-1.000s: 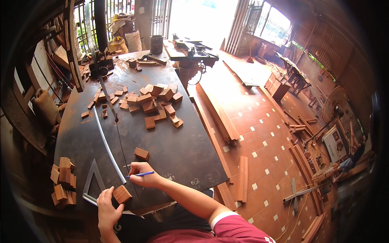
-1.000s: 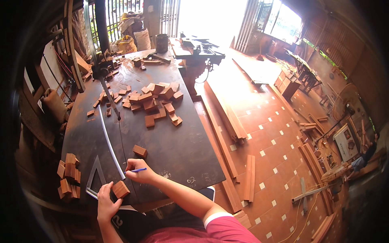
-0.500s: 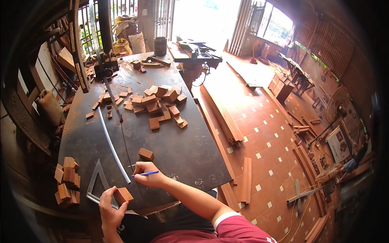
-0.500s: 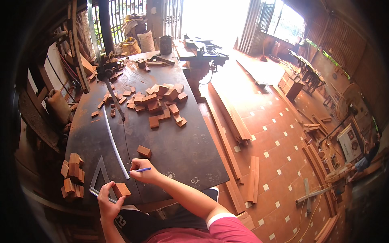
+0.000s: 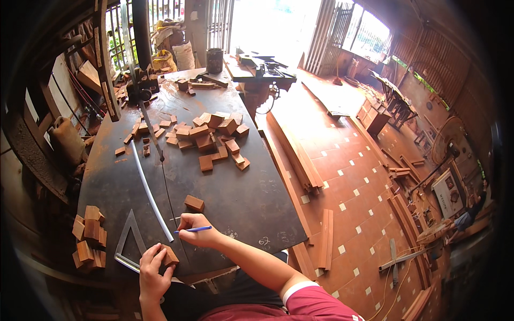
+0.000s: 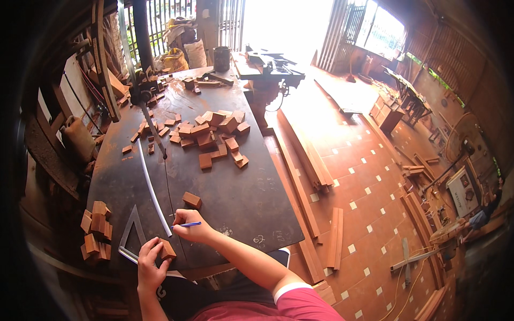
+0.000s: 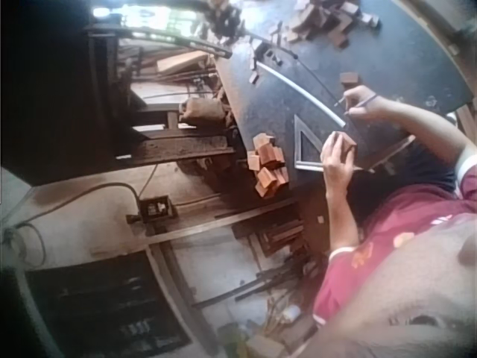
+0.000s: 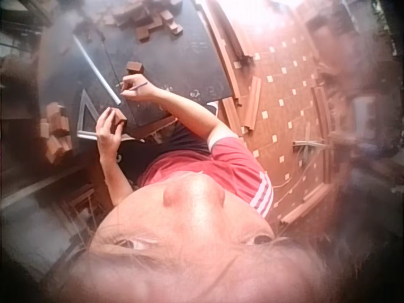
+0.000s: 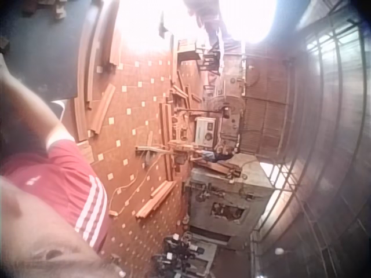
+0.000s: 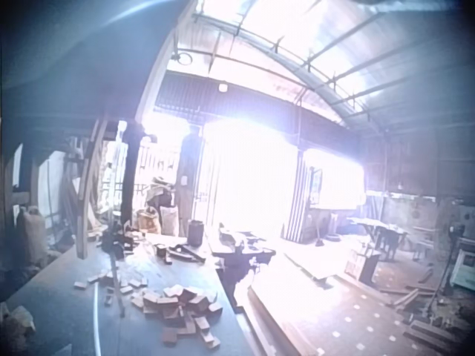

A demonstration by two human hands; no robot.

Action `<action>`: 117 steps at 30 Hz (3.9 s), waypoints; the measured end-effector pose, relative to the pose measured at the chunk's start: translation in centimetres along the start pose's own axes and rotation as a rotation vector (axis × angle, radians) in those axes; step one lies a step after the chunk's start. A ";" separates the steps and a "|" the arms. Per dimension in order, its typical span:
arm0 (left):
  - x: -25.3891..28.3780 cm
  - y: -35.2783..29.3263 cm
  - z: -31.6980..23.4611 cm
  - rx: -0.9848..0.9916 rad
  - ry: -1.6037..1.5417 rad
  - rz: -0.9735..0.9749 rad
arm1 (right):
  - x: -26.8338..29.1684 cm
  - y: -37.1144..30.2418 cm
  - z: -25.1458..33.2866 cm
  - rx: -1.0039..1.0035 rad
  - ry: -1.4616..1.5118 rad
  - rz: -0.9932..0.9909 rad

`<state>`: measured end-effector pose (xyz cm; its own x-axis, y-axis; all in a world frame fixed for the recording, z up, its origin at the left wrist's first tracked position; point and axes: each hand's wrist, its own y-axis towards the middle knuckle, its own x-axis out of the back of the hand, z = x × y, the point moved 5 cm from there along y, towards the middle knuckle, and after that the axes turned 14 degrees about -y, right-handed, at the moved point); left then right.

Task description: The person measures and marks small wooden blocks on a workbench using a metal ruler and a set square, then draws lines with a pen. The marked blocks are placed aside after each marking.

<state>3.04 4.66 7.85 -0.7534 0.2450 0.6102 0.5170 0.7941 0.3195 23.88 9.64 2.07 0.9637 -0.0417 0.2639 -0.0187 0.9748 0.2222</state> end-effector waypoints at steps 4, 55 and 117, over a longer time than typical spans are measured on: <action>0.2 0.0 -0.2 -0.004 0.050 0.017 | 0.0 -0.2 -0.2 -0.048 0.056 0.012; 1.0 0.5 4.9 0.495 -0.258 -0.077 | 0.3 -0.1 -0.5 -0.184 0.008 -0.102; -5.0 9.1 3.8 0.185 0.673 0.220 | 0.9 -0.3 1.2 -0.152 -0.039 -0.143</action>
<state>9.95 12.75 4.92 -0.1967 0.0621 0.9785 0.5056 0.8615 0.0469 24.40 9.02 3.31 0.9425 -0.1878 0.2764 0.1610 0.9800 0.1170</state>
